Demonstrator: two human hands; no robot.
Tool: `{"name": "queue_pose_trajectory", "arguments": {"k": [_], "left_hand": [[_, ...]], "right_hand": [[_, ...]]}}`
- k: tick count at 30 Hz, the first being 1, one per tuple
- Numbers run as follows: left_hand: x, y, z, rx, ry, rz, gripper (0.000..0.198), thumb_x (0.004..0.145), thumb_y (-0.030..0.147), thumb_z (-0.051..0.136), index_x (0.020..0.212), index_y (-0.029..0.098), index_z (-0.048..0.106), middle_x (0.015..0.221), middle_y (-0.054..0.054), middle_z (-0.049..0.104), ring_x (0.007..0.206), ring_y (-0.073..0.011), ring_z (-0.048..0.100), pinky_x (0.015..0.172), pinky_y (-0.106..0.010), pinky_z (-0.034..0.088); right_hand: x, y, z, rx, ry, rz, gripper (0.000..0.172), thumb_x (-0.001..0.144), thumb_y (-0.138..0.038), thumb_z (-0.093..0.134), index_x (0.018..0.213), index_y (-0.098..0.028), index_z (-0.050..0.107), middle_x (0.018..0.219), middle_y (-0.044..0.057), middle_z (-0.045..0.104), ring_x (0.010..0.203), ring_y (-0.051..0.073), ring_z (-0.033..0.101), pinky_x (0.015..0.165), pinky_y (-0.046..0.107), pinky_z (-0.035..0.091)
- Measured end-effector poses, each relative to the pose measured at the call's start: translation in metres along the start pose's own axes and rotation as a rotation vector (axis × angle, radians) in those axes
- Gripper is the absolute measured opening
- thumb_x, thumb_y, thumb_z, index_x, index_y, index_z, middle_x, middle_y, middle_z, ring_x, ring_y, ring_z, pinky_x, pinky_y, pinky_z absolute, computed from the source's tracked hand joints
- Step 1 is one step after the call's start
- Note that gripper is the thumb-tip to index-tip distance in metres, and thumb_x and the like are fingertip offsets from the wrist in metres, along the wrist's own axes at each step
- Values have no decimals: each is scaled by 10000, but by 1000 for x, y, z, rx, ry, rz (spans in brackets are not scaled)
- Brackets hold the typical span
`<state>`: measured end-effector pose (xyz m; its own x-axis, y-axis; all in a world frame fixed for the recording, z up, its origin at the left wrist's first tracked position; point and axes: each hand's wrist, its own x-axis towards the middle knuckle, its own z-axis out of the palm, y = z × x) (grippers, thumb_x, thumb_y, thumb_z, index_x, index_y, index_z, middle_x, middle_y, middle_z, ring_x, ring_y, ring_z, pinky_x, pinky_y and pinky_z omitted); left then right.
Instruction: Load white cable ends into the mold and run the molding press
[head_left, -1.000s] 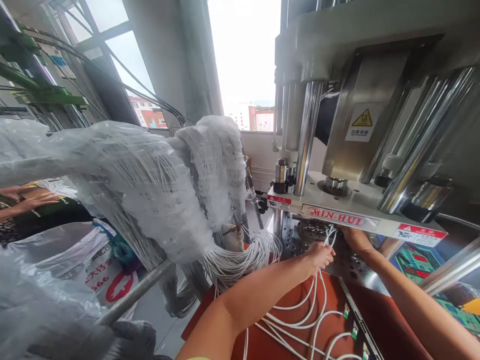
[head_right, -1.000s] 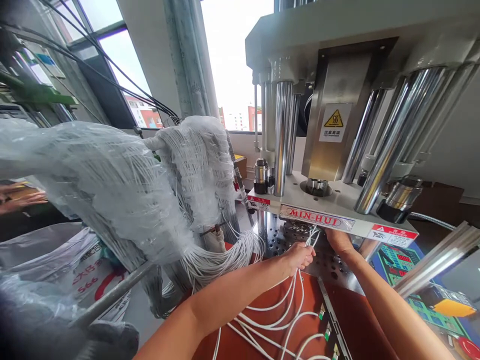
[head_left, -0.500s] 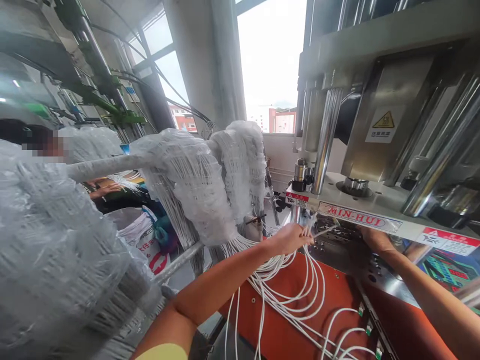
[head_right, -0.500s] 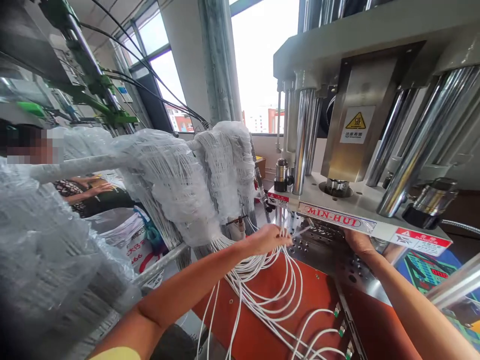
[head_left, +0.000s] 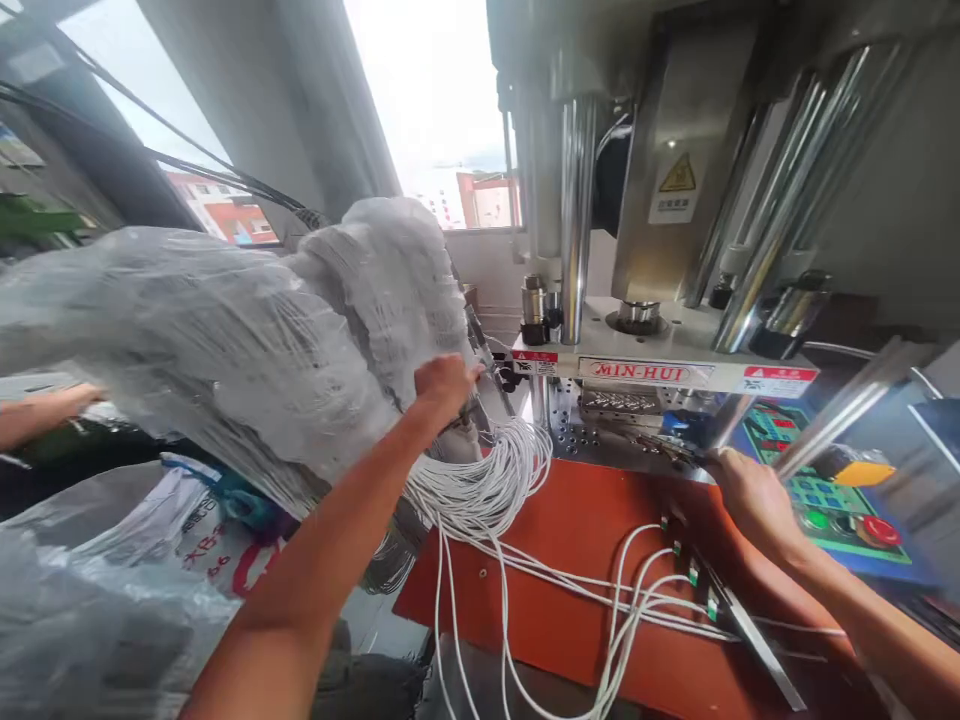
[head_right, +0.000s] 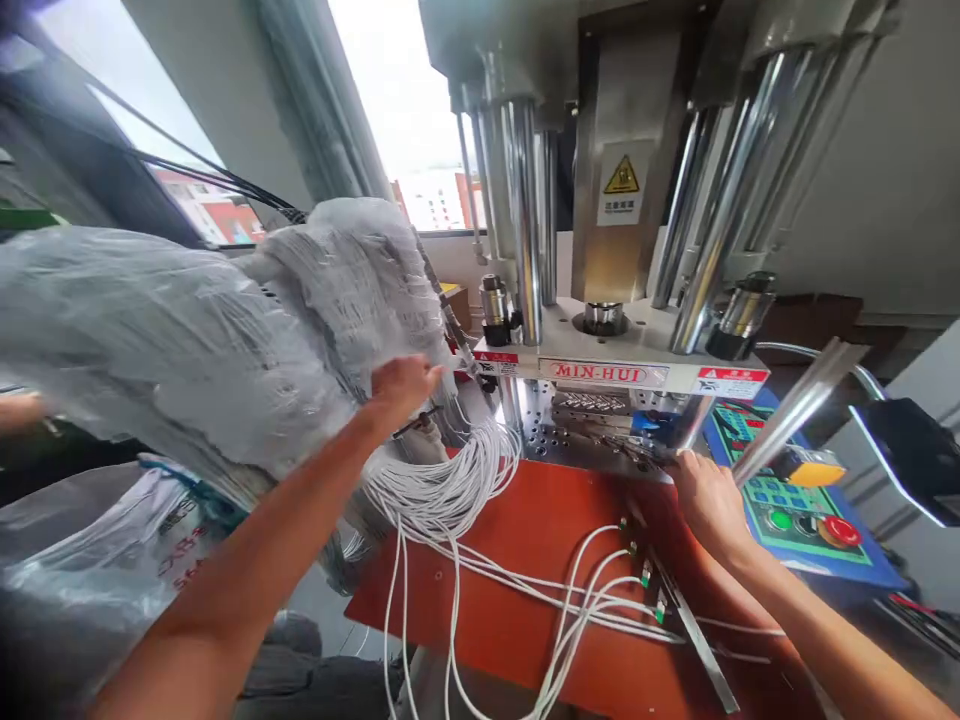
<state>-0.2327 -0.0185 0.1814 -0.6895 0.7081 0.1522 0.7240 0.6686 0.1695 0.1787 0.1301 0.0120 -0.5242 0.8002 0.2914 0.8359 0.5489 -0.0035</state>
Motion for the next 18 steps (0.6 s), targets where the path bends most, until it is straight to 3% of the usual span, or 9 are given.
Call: {"name": "queue_pose_trajectory", "arguments": {"k": [1,2,3,6,9,13,18], "left_hand": [[-17,5,1,-4,75,80,398,930,461,439,1043,135,637,1020,-171,661,1043,-324,600,850,-409,442],[-36,12,5,-57,179,231,378,948,447,402,1029,167,642,968,-127,675,992,-280,618,843,-377,447],[-54,22,11,-128,213,417,343,951,430,409,986,190,651,910,-89,682,932,-238,629,830,-344,453],[-102,63,49,-314,10,1019,218,925,350,507,1054,232,637,970,-35,685,960,-181,610,834,-290,474],[-123,114,101,-411,-241,1352,330,862,256,607,1188,212,575,1175,-46,637,1163,-183,527,985,-311,444],[-121,161,149,-315,-392,1450,487,804,262,678,1264,209,527,1316,-74,553,1343,-237,363,1086,-403,359],[-113,173,162,-192,-425,1470,337,806,315,669,1117,204,604,1140,-78,614,1139,-256,518,971,-399,418]], "right_hand": [[-14,4,-6,-45,-12,38,208,951,-290,350,885,-190,520,820,75,641,726,231,585,592,302,285],[-25,8,-10,-83,-26,68,205,946,-278,350,867,-192,519,802,70,634,712,228,579,581,301,268],[-35,12,-14,-112,-39,94,204,942,-263,347,853,-193,517,789,68,628,709,228,574,577,302,256],[-56,25,-15,-148,-73,171,214,945,-240,331,852,-187,515,788,74,620,727,230,568,583,306,252],[-63,29,-8,-114,-121,223,214,963,-281,342,890,-185,518,807,71,615,738,222,562,594,301,271],[-59,17,1,-66,-113,178,141,945,-272,428,925,-182,535,915,85,604,855,235,542,657,299,324],[-54,1,-1,-87,-106,162,144,934,-241,439,960,-175,563,1026,113,599,980,282,514,717,351,364]]}}
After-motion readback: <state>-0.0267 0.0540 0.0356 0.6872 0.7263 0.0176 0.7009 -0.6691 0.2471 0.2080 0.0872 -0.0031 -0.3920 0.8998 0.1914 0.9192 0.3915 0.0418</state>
